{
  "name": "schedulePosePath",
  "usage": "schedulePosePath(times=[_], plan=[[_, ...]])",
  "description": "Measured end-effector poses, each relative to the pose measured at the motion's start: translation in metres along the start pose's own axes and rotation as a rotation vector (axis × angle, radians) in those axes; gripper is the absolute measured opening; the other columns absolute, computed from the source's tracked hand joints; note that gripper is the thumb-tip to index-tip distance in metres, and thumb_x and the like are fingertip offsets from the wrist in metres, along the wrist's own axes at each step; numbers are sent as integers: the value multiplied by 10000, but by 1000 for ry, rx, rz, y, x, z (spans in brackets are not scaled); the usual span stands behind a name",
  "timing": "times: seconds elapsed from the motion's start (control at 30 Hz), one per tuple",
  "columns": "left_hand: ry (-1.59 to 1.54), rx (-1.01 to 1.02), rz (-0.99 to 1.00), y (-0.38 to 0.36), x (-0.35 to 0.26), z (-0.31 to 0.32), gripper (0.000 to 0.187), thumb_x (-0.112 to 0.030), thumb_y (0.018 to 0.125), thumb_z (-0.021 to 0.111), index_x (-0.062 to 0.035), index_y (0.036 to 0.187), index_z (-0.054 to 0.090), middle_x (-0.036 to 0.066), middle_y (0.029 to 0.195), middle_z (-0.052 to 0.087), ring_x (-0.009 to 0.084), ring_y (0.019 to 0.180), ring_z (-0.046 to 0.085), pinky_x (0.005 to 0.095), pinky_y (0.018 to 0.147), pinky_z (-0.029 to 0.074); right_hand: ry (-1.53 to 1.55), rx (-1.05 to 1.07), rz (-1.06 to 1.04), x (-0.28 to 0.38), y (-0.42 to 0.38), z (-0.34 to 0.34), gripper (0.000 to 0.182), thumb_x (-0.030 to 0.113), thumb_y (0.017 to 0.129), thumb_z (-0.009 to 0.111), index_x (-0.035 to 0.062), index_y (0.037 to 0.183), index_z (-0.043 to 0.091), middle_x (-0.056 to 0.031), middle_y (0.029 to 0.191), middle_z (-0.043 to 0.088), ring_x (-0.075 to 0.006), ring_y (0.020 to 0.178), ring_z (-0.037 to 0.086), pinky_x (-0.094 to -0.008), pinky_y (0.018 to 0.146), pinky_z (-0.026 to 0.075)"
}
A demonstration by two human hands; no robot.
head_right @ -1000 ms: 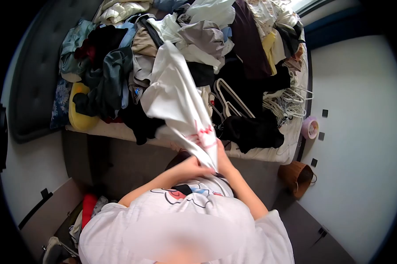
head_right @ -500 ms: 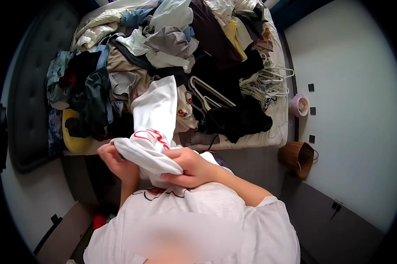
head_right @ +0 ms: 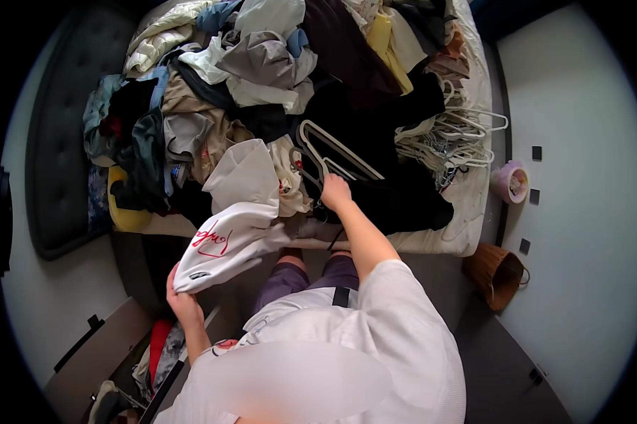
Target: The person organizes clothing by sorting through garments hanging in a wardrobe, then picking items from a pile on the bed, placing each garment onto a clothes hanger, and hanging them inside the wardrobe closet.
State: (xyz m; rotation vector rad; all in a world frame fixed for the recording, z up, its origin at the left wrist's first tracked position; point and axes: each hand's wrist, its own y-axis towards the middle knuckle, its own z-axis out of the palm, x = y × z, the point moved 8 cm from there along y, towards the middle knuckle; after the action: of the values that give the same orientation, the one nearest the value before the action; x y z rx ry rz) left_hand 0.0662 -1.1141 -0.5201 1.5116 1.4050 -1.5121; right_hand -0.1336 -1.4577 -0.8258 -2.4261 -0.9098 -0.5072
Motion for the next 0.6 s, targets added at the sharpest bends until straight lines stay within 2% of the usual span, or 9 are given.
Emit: schedulePosePath(times=[0.07,0.1,0.17,0.2,0.3,0.33,0.4,0.47,0.6], plan=[[-79,-57,-64,-12,-6,0,210,-42,920,485,14,1118,525,77,1009,607,128,952,583,264,848,470,-73,245,99,-27,20,24,237,109,848,451,10,1017,585,-200,1058,616,-362,1014,594,-445,856,487],[23,-70,-17,-14,-2,-11,113,-63,905,522,7,989,546,38,920,599,110,861,579,247,769,472,-1,229,195,-39,23,26,236,80,851,421,-2,1020,564,-216,1081,604,-383,1020,587,-462,848,487],[282,64,4,-18,1,-23,66,-76,880,570,-16,878,542,-1,850,581,91,764,551,240,680,454,-24,319,328,-55,26,26,233,88,867,426,-2,1017,581,-212,1087,612,-381,1020,594,-461,837,500],[451,-5,68,-20,-2,-27,89,-57,827,616,-18,821,537,17,770,575,130,674,535,268,621,435,-99,425,299,-64,24,39,218,91,853,484,11,1019,600,-213,1101,615,-366,1017,605,-448,823,513],[1036,-26,228,-29,-36,11,114,-12,780,611,3,854,525,103,771,552,240,663,533,330,636,443,-224,364,265,-70,11,48,230,82,822,544,33,1035,616,-202,1089,626,-342,1017,616,-416,833,517],[1100,57,423,-33,-42,24,195,53,707,551,23,894,502,178,836,508,357,770,509,402,720,433,-237,400,260,-72,5,50,221,90,808,568,37,1017,616,-190,1057,633,-334,1003,621,-411,818,520],[1125,168,555,-34,-52,37,258,79,668,507,27,920,491,192,883,494,378,843,487,429,778,413,-257,462,251,-74,-4,50,210,106,781,616,47,982,617,-164,994,647,-318,973,631,-402,787,525],[1144,220,649,-33,-63,42,351,102,608,459,27,950,482,210,941,476,391,925,463,456,851,387,-255,409,90,-60,-15,31,184,129,764,641,48,926,604,-138,920,641,-302,933,634,-408,749,525],[1249,-158,764,-24,-87,15,336,83,710,498,19,1034,557,183,1021,466,362,981,465,428,899,377,-148,46,-70,-44,-35,-42,254,218,713,727,54,830,571,-130,835,617,-321,821,617,-438,659,503]])
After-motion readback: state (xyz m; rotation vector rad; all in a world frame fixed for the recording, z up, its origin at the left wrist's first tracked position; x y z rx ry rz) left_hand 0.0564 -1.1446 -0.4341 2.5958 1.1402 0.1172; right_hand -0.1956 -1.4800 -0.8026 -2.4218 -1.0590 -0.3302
